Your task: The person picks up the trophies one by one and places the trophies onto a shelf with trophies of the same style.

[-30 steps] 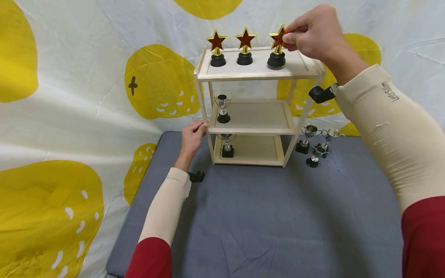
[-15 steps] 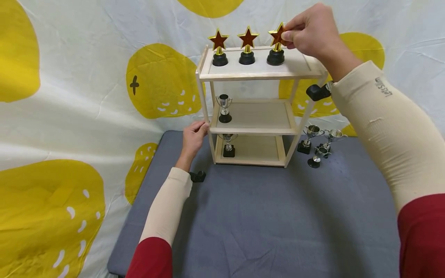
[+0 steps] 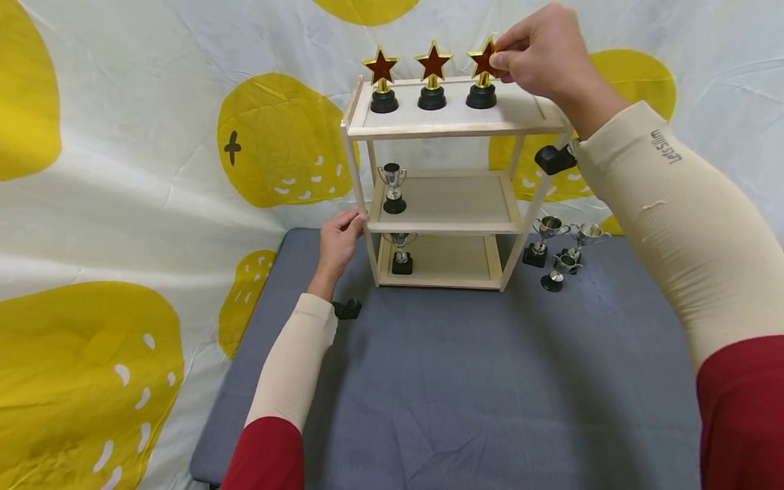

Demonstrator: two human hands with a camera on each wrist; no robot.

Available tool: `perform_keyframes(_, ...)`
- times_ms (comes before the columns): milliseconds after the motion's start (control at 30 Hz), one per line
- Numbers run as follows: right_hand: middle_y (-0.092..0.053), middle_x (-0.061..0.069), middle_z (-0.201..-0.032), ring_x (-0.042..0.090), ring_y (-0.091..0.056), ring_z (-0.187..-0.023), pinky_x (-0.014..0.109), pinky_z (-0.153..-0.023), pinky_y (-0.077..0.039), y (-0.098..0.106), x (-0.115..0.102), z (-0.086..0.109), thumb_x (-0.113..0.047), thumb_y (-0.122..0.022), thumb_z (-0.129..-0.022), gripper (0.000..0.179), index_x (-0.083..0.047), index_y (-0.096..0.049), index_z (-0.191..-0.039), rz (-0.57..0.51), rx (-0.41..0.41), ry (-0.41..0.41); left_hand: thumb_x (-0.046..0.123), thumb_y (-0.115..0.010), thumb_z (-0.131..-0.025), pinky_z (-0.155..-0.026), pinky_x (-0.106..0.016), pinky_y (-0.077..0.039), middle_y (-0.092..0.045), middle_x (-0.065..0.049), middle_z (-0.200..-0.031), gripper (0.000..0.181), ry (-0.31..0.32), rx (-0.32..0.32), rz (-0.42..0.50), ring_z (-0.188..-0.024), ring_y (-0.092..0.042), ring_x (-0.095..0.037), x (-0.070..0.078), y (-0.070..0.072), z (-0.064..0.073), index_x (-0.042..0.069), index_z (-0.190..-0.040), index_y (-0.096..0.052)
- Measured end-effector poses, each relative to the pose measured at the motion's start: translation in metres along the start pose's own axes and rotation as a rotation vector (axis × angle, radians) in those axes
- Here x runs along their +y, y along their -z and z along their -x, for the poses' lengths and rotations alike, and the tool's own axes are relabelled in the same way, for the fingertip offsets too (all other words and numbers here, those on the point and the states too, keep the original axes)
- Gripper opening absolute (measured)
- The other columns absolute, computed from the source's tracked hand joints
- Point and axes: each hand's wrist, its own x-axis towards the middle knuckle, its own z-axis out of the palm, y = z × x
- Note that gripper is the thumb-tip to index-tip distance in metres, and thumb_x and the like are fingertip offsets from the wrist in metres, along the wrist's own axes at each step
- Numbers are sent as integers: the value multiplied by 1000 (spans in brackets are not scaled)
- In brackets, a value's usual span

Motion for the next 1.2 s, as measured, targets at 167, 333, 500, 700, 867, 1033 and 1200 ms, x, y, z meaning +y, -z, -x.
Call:
perform_keyframes(167,-65,14,-138,17,-64,-105,20,-104,-58,0,3,2,-30,-52,-109,41,-10,-65,-143,34,-4,-1,15,-68,-101,-97,-27,-63,-67,-6,-110,34,3,-15,-10,-99,-68,-4,-1,-1,0,-9,-126,-71)
perform_keyframes(333,-65,13,-138,17,-62,-104,17,-92,-57,0,7,4,-36,-53,-109,46,-11,-62,-146,61,-5,-1,16,-67,-102,-97,-29,-64,-67,-16,-117,36,5,-22,-32,-98,-68,-4,-2,-3,0,-8,-127,-71)
perform_keyframes(500,-67,12,-132,6,-56,-89,15,-76,-46,4,15,5,-41,-57,-106,51,-12,-60,-148,73,9,23,17,-67,-102,-97,-29,-64,-67,-19,-119,37,12,-25,-33,-99,-68,-5,-4,-4,-2,-9,-128,-70)
perform_keyframes(700,-69,-9,-104,-4,-57,-81,14,-73,-45,14,31,14,-40,-63,-103,51,-11,-64,-144,-20,48,39,15,-67,-103,-95,-27,-64,-67,-8,-114,36,25,-17,-20,-99,-68,-5,-5,-2,-5,-10,-128,-69)
perform_keyframes(867,-66,-24,-89,-10,-63,-78,10,-83,-52,26,45,26,-34,-67,-102,48,-6,-66,-141,-172,71,19,12,-66,-102,-94,-27,-64,-66,-2,-107,34,35,2,6,-97,-68,-6,-4,1,-7,-10,-128,-69)
perform_keyframes(1033,-62,-32,-81,-14,-65,-73,11,-100,-54,36,63,40,-29,-69,-101,46,-2,-67,-138,-270,92,14,12,-66,-102,-96,-29,-64,-65,0,-107,35,38,-4,8,-98,-68,-5,-3,7,-10,-10,-130,-68)
perform_keyframes(1200,-66,-29,-86,-12,-66,-79,8,-99,-54,41,86,54,-27,-70,-101,43,-3,-69,-136,-311,106,15,12,-67,-102,-94,-26,-64,-65,3,-103,35,26,-3,16,-97,-68,-4,-3,10,-13,-11,-128,-69)
